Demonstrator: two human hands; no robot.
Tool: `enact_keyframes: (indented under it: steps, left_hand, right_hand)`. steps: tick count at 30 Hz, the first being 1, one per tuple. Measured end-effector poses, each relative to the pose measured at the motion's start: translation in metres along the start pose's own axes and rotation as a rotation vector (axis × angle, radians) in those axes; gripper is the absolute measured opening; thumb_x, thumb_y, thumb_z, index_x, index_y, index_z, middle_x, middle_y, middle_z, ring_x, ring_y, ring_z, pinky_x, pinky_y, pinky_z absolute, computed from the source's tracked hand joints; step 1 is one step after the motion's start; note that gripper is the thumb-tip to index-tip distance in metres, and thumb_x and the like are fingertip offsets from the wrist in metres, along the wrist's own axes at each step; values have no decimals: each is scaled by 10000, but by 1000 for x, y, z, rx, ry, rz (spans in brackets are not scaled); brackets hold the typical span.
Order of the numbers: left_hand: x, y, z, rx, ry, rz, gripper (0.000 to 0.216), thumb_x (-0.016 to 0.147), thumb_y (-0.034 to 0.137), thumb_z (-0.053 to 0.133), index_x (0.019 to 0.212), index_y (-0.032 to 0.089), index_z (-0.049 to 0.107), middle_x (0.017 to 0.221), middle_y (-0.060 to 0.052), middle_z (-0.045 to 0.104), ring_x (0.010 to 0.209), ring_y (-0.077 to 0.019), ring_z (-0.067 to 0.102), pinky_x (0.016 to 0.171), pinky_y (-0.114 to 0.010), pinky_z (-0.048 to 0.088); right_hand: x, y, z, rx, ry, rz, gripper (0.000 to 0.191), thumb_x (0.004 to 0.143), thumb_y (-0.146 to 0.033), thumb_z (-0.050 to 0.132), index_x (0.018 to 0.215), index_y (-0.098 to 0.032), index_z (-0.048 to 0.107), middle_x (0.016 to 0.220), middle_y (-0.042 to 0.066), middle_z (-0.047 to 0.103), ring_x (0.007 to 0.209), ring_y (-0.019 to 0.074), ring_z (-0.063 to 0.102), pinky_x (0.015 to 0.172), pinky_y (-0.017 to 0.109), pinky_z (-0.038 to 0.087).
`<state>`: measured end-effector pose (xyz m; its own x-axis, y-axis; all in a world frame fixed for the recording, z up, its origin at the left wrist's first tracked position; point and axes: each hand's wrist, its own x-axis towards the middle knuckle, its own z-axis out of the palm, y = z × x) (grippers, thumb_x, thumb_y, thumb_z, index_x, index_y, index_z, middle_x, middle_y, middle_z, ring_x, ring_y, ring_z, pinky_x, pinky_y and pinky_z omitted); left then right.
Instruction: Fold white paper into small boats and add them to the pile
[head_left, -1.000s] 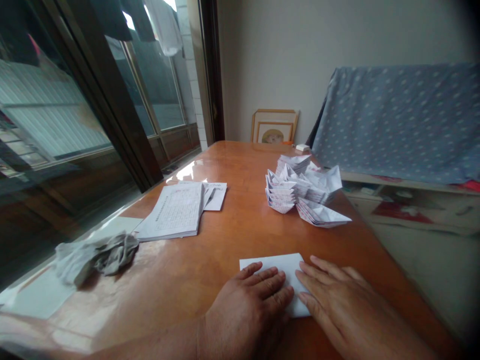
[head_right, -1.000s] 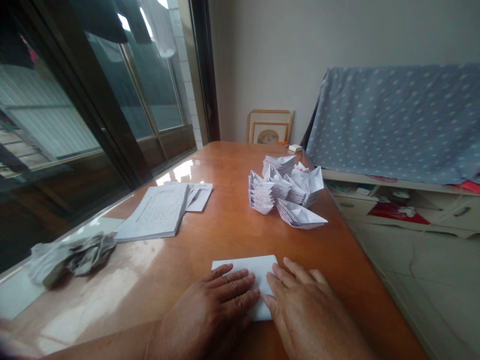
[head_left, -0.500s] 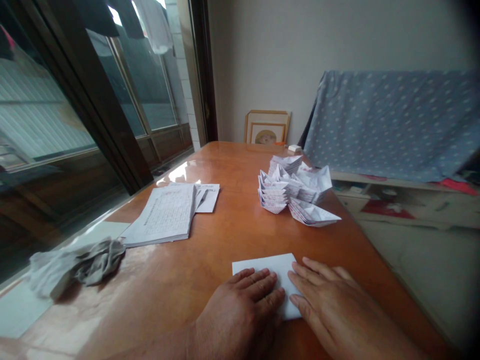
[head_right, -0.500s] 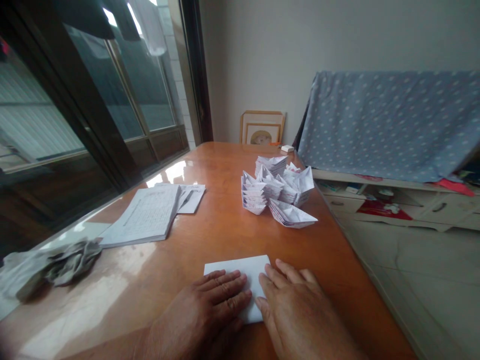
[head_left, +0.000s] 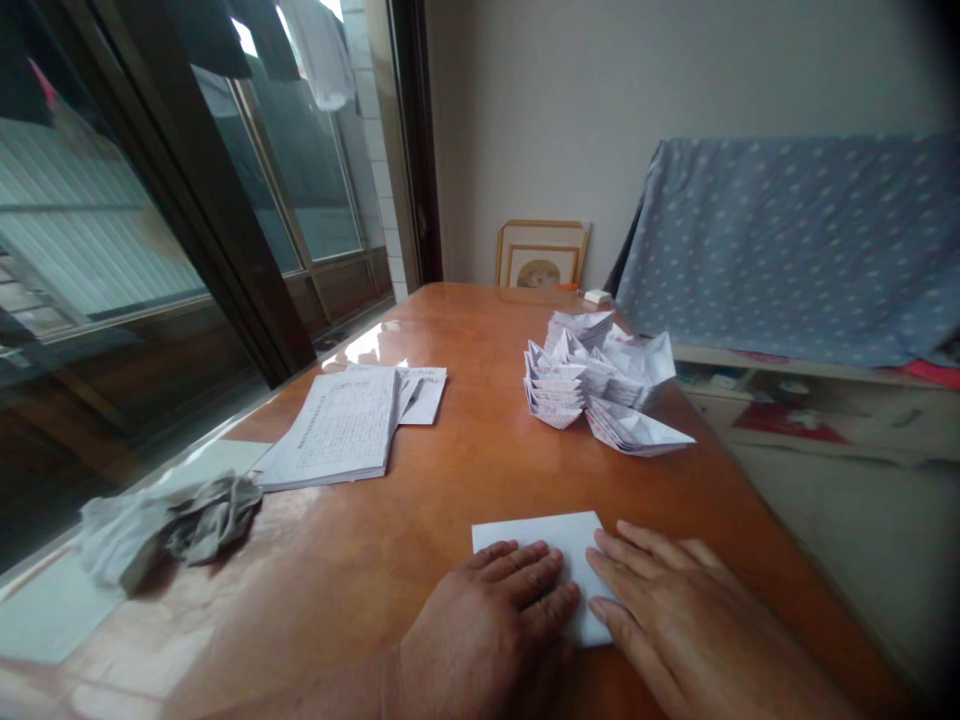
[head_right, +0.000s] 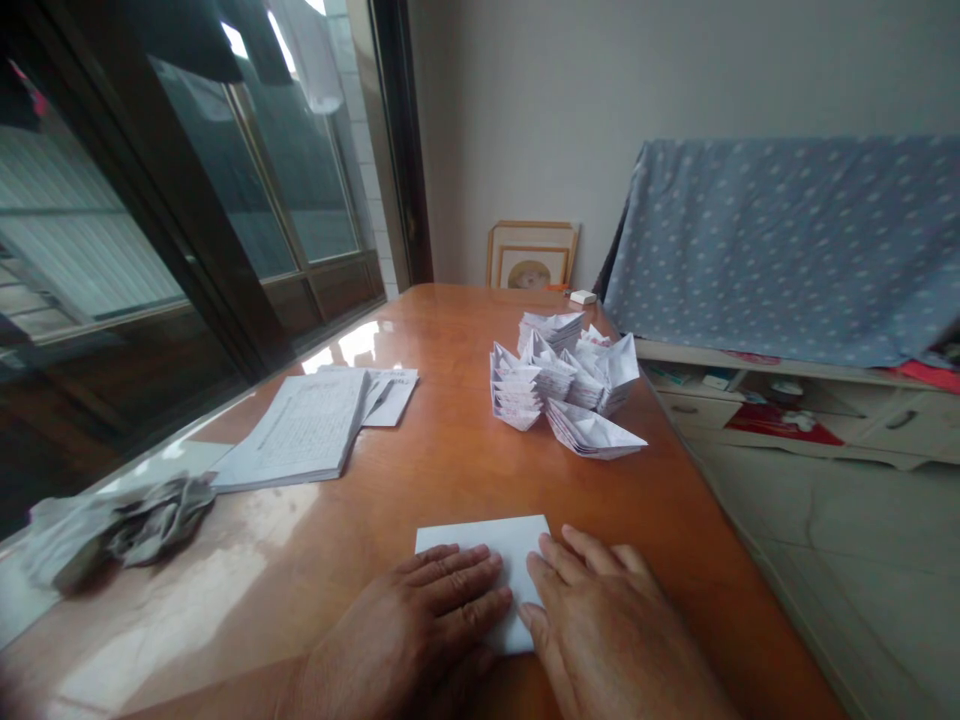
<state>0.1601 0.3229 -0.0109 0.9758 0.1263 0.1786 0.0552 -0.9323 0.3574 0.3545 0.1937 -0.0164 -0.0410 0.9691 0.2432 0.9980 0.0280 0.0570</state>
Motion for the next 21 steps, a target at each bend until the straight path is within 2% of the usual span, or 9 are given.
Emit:
enact_keyframes:
  steps: [5,10,18,21]
  left_hand:
    - [-1,-4,3,-7,-7,0,396,997,326,494,1367,210,574,1395,-103,632,1318,-287,573,1140,-461,455]
    - [1,-2,-3,-22,-21,-2,391,990,313,505,1356,204,588,1372,-107,646,1307,-284,582,1146,-445,449]
    - [4,-1,-5,-44,-24,-15,331,981,306,525,1280,214,632,1325,-94,672,1273,-287,603,1129,-455,463]
    - [4,-2,-4,-62,-23,-18,289,977,297,530,1231,227,650,1306,-76,680,1266,-278,603,1132,-450,457]
  right_hand:
    - [0,-1,2,2,20,15,335,936,-279,537,1201,-235,738,1250,94,729,1143,348,679,900,526,553]
    - [-1,-1,4,-8,13,24,338,936,-271,536,1206,-233,736,1255,92,727,1146,341,679,910,519,551]
    - [2,-6,-6,40,-38,85,349,934,-271,528,1209,-234,739,1277,105,714,1150,317,682,937,488,559]
    - [2,-8,-10,53,-73,108,369,946,-276,514,1243,-213,723,1309,121,692,1189,330,662,957,522,553]
